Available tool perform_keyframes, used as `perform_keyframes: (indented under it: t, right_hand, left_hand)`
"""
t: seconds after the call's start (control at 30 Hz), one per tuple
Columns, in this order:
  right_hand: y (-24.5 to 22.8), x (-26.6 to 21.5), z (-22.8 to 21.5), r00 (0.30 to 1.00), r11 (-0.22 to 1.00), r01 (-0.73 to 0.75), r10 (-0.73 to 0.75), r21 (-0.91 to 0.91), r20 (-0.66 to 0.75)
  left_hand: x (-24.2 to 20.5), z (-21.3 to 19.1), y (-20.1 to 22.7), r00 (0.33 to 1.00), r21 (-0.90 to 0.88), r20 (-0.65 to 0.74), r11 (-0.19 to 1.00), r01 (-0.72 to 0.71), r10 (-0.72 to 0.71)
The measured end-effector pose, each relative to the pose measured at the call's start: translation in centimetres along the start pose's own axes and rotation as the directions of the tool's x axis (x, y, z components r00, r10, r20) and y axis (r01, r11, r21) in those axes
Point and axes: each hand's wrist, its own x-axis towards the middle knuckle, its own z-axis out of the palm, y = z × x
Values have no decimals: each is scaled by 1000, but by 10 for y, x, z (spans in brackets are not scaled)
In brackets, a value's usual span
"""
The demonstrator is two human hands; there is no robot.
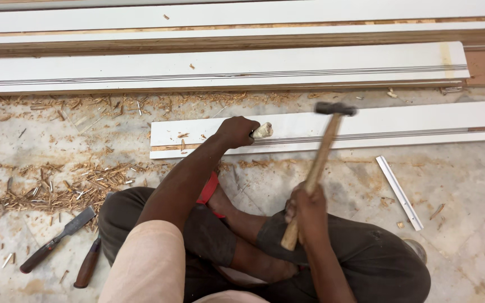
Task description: The person sits on the floor and uses a hammer and chisel to carve a groove along a long white wooden plank. They repeatedly strike the chisel to remove wood shavings and then use a knife to clear debris from the groove.
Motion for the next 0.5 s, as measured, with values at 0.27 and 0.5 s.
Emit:
perform_keyframes:
  t: [0.27,0.5]
  right_hand:
    - [12,-4,10,978,973,-164,182,-160,105]
    - [-1,-1,-2,998,999,-42,41,-12,-44]
  left_hand:
    - [-20,4,-38,996,78,-40,993,88,-85]
    - [-46,-32,-25,961,-171,-266,985,34,-79]
